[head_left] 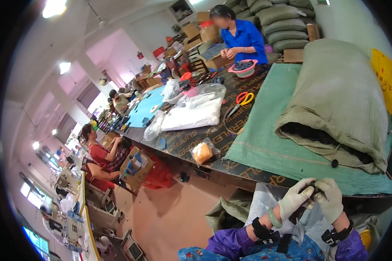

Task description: The recorder is assembling small black circular components, likely for fans or similar hardware, by inserting smaller pieces into them.

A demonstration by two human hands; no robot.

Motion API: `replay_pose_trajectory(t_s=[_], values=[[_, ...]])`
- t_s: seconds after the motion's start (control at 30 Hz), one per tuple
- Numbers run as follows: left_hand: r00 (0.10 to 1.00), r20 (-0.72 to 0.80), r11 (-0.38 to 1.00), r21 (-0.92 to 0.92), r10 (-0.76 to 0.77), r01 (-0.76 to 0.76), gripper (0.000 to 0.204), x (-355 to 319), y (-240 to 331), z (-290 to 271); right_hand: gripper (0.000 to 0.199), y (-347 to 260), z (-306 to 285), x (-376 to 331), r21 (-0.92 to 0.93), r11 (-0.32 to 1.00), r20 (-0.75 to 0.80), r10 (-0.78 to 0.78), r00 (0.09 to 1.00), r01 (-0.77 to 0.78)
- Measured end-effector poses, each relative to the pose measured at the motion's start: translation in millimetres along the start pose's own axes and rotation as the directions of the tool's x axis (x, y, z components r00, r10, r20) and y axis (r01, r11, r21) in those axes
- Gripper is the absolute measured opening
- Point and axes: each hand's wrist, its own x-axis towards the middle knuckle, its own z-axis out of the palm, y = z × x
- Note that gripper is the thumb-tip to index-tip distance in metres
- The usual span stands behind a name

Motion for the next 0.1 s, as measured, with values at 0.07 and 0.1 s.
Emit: replay_pose_trajectory(t_s=[0.07,0.1], values=[[0.994,-0.021,0.993,-0.060,-0.104,0.103,0.046,-5.9,1.1,1.0,0.038,-0.2,-0.3,-3.4,-0.019,0.999,0.104,-0.033,0.994,0.035],[0.989,0.007,0.985,-0.088,-0.150,0.150,0.047,-9.0,1.2,-1.4,0.040,0.2,-3.1,-4.2,-0.029,0.998,0.156,-0.052,0.986,0.057]])
